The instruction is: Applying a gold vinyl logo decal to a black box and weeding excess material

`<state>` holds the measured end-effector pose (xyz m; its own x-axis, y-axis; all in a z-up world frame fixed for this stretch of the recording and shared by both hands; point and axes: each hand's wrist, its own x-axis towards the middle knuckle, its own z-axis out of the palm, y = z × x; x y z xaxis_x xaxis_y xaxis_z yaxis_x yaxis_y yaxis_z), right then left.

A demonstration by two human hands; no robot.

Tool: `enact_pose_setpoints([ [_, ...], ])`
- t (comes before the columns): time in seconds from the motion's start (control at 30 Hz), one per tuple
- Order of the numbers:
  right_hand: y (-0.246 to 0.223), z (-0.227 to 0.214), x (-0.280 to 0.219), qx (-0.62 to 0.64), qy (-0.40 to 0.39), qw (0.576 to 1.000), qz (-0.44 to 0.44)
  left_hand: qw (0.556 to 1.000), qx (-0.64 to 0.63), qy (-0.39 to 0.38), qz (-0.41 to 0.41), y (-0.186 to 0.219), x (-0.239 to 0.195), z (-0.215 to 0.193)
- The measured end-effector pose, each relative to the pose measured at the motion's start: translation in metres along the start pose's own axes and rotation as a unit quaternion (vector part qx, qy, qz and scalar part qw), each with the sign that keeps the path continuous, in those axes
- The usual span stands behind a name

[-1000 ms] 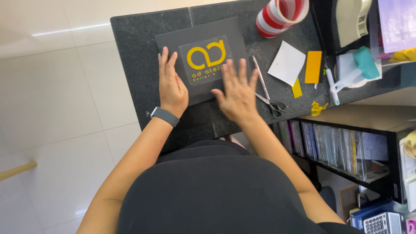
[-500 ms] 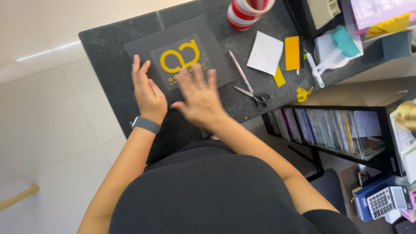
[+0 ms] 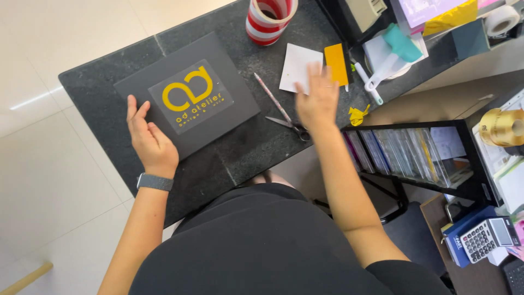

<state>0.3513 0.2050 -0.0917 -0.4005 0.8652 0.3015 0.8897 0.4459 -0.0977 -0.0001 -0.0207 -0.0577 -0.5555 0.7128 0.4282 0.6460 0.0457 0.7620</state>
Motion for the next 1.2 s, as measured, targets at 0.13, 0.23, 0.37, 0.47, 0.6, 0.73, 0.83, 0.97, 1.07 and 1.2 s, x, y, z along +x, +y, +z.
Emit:
enact_pose_setpoints([
  [0.13,0.079,0.0,0.029,0.022,0.016,0.995,0.099,1.0,-0.002,0.001,-0.005,0.01,0.001,-0.001],
  [0.23,0.094,-0.01,0.052,0.051,-0.061,0.989,0.128,0.999,0.009,-0.006,-0.047,0.025,0.004,-0.003],
  [0.37,0.125,0.017,0.064,0.005,-0.082,0.986,0.143,0.999,-0.003,0.006,-0.038,0.018,0.003,-0.001],
  [0.47,0.144,0.029,0.067,0.035,-0.065,0.986,0.152,1.0,-0.006,0.017,-0.02,0.01,0.002,0.001],
  [0.6,0.097,-0.018,0.063,0.183,0.016,0.969,0.163,0.999,-0.039,0.028,-0.018,0.006,0.0,0.001],
  [0.73,-0.086,-0.079,0.031,0.335,0.021,0.941,0.044,0.997,-0.063,0.034,-0.023,0.001,-0.001,0.001],
  [0.83,-0.15,-0.07,0.011,0.284,-0.12,0.951,0.025,0.997,-0.074,0.012,-0.008,-0.007,-0.002,-0.006],
  [0.97,-0.194,-0.054,-0.005,0.168,-0.041,0.985,-0.02,0.992,-0.021,-0.123,-0.007,-0.01,-0.002,-0.021],
  [1.07,-0.216,-0.06,-0.015,0.179,-0.041,0.982,-0.045,0.982,0.017,-0.187,0.006,-0.012,-0.002,-0.031],
  [1.2,-0.176,-0.038,-0.004,0.1,-0.034,0.993,0.058,0.976,0.046,-0.211,0.004,-0.016,-0.003,-0.034],
])
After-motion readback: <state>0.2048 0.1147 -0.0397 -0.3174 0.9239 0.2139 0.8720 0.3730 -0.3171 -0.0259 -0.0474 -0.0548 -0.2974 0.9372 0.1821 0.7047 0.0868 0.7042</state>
